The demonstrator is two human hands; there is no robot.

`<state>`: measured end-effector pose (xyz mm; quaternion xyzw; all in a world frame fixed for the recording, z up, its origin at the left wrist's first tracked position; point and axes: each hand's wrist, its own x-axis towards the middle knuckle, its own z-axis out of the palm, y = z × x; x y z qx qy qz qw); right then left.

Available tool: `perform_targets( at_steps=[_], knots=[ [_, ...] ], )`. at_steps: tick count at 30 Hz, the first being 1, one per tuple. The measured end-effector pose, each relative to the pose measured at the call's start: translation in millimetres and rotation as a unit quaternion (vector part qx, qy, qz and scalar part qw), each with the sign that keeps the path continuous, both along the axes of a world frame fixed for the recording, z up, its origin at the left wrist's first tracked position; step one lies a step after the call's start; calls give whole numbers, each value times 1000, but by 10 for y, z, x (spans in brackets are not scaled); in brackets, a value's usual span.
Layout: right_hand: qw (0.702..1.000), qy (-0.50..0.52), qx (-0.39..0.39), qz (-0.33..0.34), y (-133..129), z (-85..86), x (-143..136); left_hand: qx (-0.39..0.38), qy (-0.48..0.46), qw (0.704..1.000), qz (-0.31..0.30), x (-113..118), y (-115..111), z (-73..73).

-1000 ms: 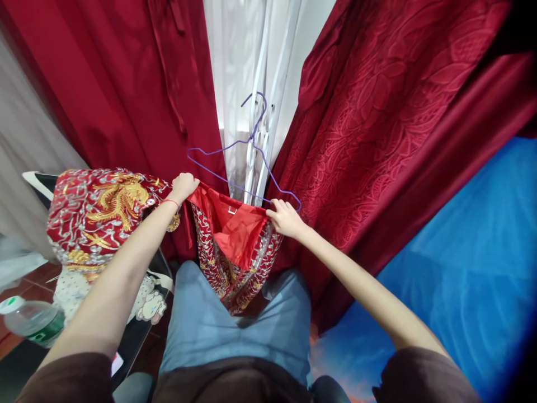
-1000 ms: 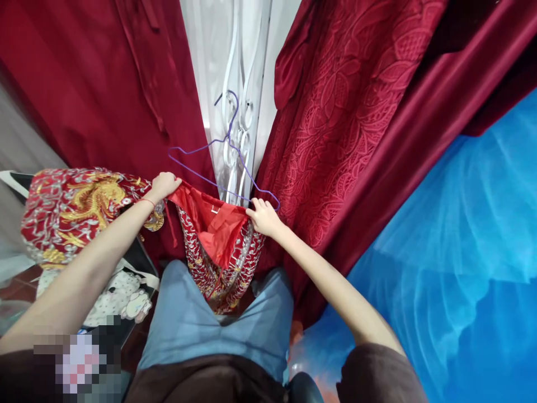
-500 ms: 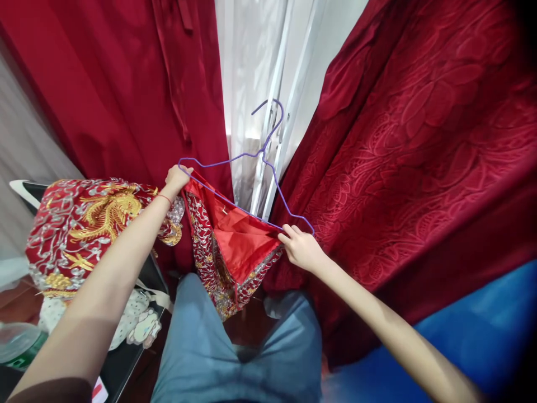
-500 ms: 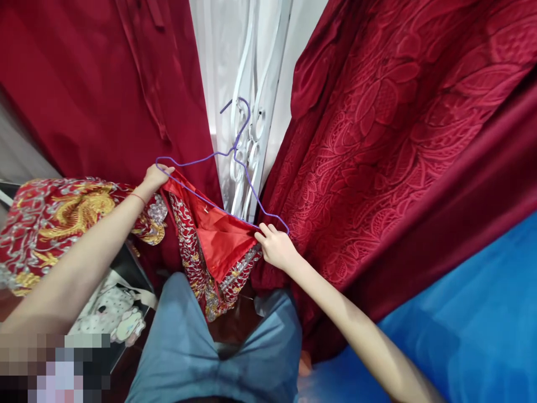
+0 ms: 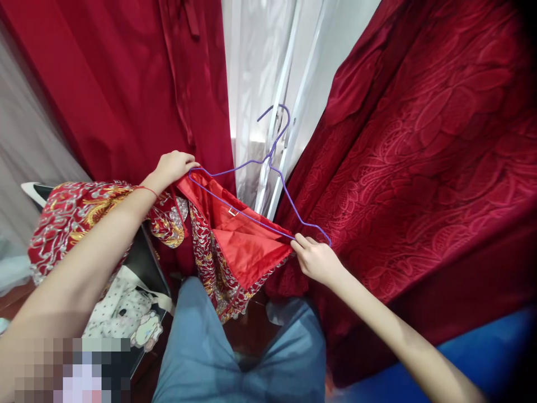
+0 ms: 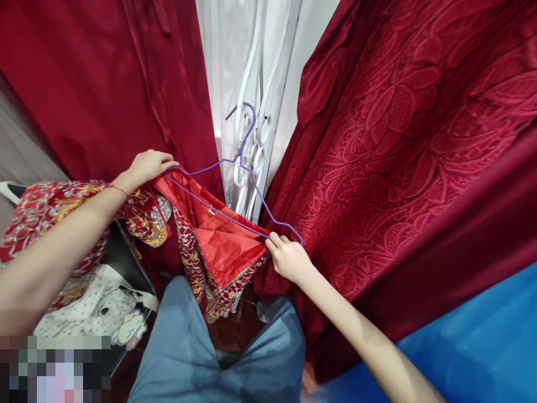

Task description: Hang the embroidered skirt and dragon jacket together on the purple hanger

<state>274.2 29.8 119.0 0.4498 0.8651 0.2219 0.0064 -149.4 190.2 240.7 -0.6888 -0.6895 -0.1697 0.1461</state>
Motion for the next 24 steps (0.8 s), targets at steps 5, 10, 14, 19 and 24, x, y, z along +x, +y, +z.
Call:
perform_targets(
  at_steps=[5, 10, 14, 19, 24],
  knots=[
    [1000, 2, -8, -13, 35, -5, 20, 34, 33, 999, -10, 187, -189, 138],
    [999, -5, -18, -29, 124, 35, 45, 67, -23, 998, -3, 306, -445, 86],
    [998, -15, -37, -40, 170, 84, 37, 83, -107, 991, -7, 355, -692, 227],
    [996, -34, -62, -50, 175, 118, -60, 94, -295, 948, -77, 445, -1005, 509],
    [997, -31, -62, -33, 237, 158, -100, 94, -273, 946, -145, 516, -1195, 455]
  ],
)
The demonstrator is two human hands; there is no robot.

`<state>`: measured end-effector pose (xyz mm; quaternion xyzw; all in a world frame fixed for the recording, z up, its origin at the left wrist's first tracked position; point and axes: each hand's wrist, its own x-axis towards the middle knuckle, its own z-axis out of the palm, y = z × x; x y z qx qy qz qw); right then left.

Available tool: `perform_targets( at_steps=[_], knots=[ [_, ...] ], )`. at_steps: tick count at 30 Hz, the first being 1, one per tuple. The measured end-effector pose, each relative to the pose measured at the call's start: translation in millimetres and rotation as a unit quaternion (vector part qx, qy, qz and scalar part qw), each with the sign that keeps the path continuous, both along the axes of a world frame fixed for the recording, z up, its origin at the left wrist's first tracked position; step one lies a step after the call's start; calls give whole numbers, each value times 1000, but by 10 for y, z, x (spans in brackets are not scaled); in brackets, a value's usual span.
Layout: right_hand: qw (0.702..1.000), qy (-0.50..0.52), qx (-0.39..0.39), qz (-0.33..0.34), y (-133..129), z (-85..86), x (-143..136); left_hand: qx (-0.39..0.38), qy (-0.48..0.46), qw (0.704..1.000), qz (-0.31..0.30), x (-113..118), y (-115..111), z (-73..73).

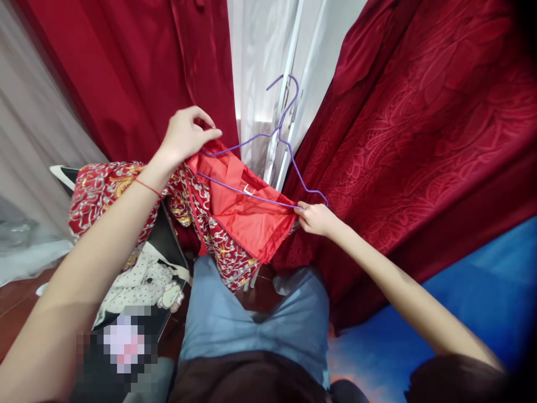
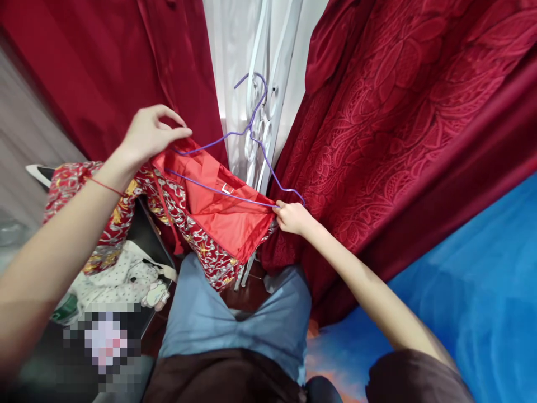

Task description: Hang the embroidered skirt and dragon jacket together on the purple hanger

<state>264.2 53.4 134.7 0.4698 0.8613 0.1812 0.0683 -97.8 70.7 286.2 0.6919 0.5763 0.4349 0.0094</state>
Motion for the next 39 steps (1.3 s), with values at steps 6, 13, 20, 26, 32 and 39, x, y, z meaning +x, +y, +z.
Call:
perform_targets(
  at_steps=[6, 13, 20, 26, 32, 39],
  knots=[
    [998, 24, 41, -31, -82, 123, 223, -80, 194, 978, 12, 181, 91, -353],
    [989, 102, 108, 24, -381, 152, 390, -118, 297, 940, 123, 589, 144, -633],
    [958, 235, 109, 123, -698, 109, 391, -122, 314, 936, 102, 503, 132, -718],
    [930, 293, -36, 221, -1285, 136, 358, -117, 323, 933, 106, 369, 114, -810],
    [990, 110, 1, 93, -1215, 400, 624, -124, 314, 936, 102, 238, 147, -794],
    [993, 43, 106, -11, -1009, 678, 945, -123, 341, 926, 107, 144, 93, -782]
  ],
)
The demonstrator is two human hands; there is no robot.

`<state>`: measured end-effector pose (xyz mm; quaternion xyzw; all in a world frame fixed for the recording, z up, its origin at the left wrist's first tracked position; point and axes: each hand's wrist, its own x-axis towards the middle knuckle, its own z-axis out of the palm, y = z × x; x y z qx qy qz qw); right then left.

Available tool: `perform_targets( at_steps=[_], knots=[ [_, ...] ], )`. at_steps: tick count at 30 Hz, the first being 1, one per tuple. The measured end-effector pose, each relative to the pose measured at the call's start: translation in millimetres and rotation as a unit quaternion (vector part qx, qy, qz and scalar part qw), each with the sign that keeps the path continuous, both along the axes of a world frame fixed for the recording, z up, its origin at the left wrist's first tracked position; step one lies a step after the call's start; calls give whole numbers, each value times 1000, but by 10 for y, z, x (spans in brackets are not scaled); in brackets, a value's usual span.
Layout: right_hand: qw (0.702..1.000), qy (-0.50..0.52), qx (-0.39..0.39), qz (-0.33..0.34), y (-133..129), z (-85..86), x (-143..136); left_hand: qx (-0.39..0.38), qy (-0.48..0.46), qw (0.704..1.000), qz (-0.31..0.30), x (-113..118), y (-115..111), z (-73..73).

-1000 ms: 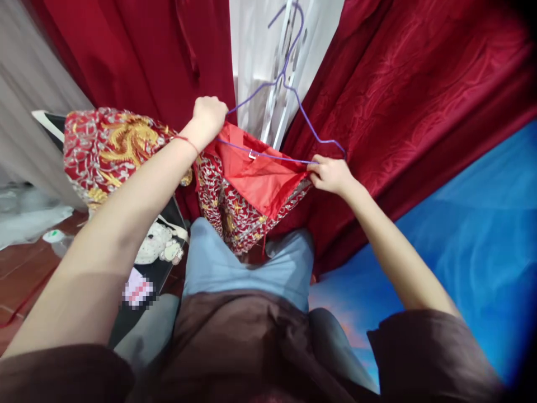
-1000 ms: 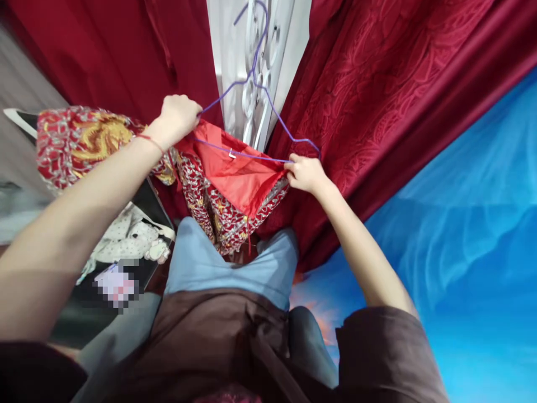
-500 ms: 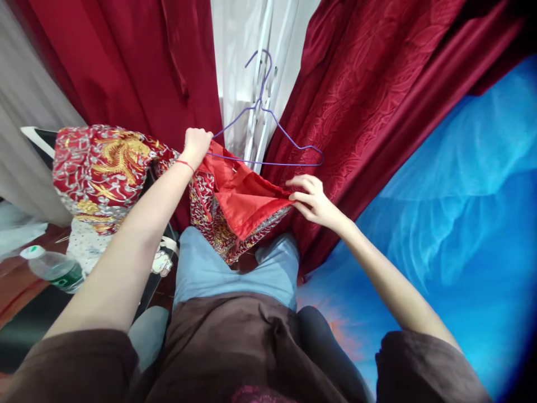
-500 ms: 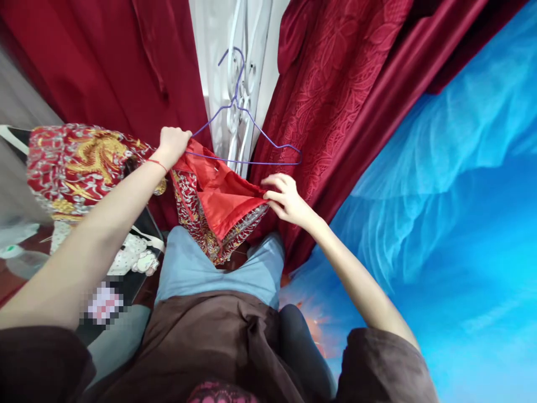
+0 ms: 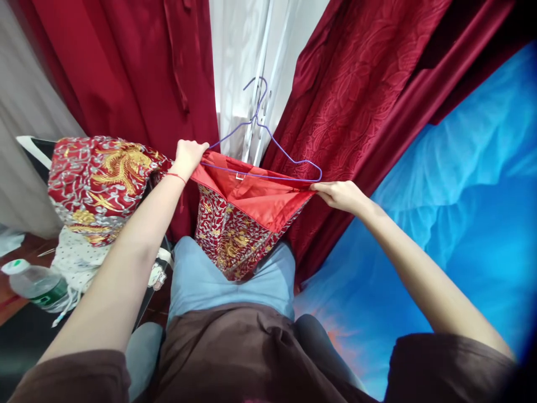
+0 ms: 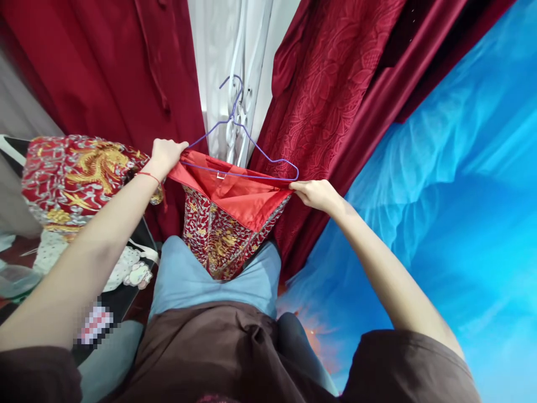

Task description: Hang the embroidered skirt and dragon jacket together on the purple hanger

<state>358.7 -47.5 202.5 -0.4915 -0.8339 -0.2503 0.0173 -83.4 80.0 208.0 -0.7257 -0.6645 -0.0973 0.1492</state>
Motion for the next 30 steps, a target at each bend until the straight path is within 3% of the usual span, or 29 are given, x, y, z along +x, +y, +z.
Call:
perform_targets(
  at_steps=[5, 10, 16, 21, 26, 30],
  knots=[
    [1000, -2, 10, 0, -71, 159, 39, 5, 13, 1000, -1, -22, -32, -19],
    [998, 65, -13, 10, -220, 329, 51, 16, 7, 1000, 1, -9, -20, -29],
    [996, 68, 58, -22, -86, 518, -244, 14, 20, 999, 23, 34, -37, -26],
    [986, 81, 134, -60, 248, 428, -415, -10, 40, 999, 2, 147, -127, -13],
    [975, 119, 186, -18, 448, 218, -449, -28, 64, 998, -6, 226, -128, 58],
    [964, 187, 192, 7, 458, 241, -509, -32, 88, 995, -16, 264, -119, 125]
  ],
)
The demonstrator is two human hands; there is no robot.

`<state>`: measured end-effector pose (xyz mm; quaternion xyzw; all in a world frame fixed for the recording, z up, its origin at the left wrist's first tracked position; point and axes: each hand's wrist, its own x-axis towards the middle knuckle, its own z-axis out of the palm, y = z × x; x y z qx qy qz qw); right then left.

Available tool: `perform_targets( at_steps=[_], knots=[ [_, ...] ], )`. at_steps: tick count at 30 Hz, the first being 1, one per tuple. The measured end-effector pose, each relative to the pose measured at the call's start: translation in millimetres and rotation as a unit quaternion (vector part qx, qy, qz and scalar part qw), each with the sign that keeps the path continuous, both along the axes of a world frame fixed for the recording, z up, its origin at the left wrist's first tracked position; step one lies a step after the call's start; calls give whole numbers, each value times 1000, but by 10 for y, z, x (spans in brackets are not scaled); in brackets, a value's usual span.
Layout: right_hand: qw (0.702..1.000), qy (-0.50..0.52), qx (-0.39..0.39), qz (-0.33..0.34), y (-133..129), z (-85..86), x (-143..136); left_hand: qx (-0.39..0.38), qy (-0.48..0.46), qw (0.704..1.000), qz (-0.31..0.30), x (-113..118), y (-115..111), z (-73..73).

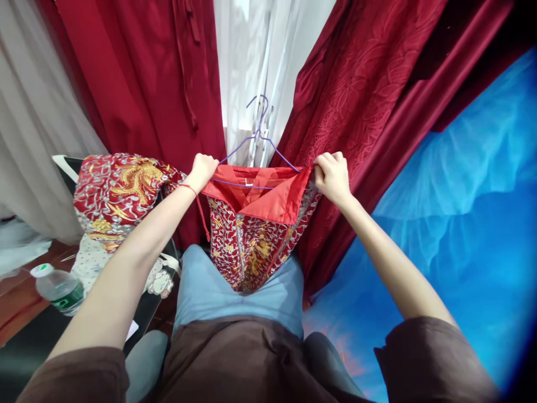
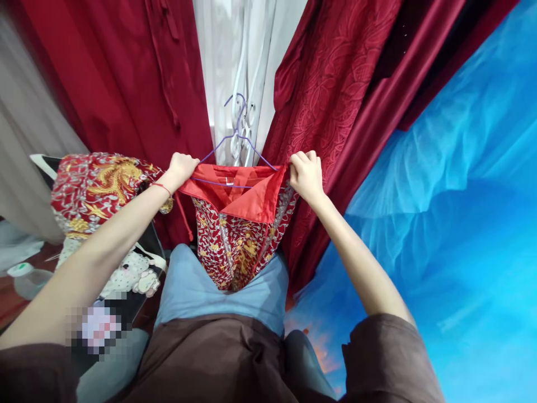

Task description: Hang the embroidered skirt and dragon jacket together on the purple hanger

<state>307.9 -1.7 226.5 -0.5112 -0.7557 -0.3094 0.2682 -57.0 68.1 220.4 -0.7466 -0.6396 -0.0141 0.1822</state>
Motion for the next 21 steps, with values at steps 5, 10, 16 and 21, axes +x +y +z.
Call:
perform_targets(
  at_steps=[5, 10, 16, 21],
  knots=[
    [997, 28, 3, 67, 69, 220, -114, 3, 1, 1000, 3, 14, -22, 7],
    [998, 2, -55, 17, 304, 105, -92, -1, 12, 1000, 2, 53, -48, -29],
    [998, -23, -54, 12, 457, -264, -204, 25, -20, 999, 11, 50, -136, -61],
    [994, -61, -50, 69, 596, -271, -447, 28, -70, 997, 11, 49, -166, -94]
  ],
)
